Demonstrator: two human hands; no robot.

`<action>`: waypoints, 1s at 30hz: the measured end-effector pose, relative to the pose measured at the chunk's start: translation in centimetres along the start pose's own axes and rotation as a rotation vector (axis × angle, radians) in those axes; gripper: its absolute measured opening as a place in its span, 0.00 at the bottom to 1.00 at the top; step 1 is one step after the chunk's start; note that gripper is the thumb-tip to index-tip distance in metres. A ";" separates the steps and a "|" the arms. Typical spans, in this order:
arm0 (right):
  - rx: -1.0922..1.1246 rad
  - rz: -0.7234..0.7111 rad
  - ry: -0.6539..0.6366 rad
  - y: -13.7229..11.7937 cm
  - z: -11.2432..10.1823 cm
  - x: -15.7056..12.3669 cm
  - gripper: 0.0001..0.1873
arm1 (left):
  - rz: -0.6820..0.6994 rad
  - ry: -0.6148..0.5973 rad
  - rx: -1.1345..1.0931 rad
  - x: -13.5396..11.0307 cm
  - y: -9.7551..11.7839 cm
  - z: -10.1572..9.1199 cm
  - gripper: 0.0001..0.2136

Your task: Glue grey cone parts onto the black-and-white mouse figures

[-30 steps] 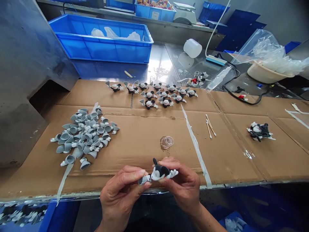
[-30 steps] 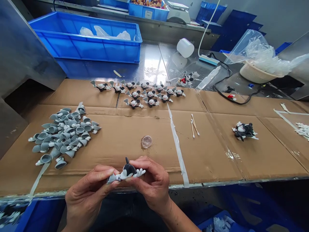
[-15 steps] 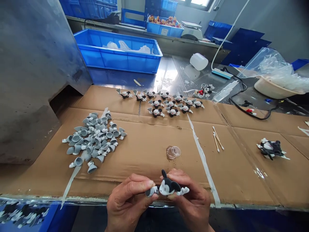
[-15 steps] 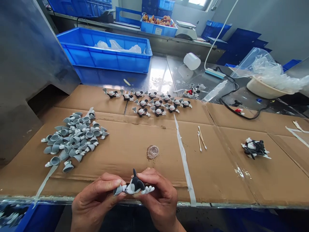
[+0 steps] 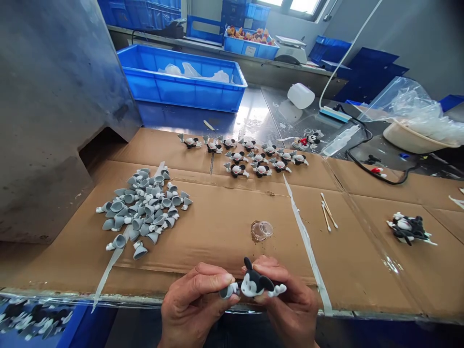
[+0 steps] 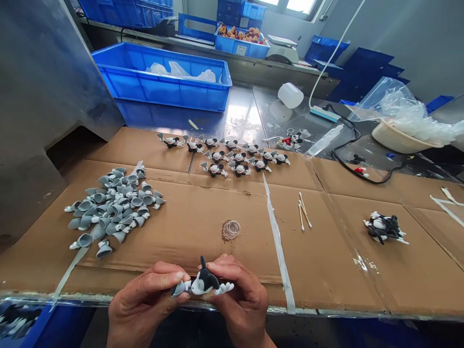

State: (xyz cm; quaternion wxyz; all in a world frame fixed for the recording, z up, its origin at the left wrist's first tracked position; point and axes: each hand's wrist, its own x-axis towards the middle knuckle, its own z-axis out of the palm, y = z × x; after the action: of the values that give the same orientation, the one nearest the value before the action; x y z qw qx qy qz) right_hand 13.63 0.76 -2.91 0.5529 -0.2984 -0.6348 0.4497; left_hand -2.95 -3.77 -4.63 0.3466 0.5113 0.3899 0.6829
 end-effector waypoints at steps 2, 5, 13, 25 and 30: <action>-0.004 -0.003 0.001 -0.1 0.1 0.2 0.10 | -0.009 -0.011 0.001 0.3 0.3 0.0 0.16; -0.006 -0.006 0.003 -0.1 0.0 0.3 0.10 | -0.014 -0.011 -0.010 0.5 0.4 0.1 0.16; -0.005 -0.003 0.003 0.0 -0.1 0.0 0.10 | -0.017 -0.007 -0.001 0.2 0.3 0.0 0.15; -0.017 -0.020 0.027 -0.1 0.0 0.1 0.10 | -0.019 -0.001 -0.001 0.2 0.2 0.0 0.16; -0.031 -0.019 0.021 -0.2 0.1 0.2 0.10 | -0.025 -0.005 0.001 0.1 -0.1 -0.2 0.17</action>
State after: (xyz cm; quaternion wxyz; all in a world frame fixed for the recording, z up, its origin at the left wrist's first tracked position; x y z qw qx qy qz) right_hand 13.55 0.85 -2.64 0.5592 -0.3056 -0.6385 0.4316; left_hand -3.14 -3.68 -4.69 0.3558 0.5084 0.3954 0.6772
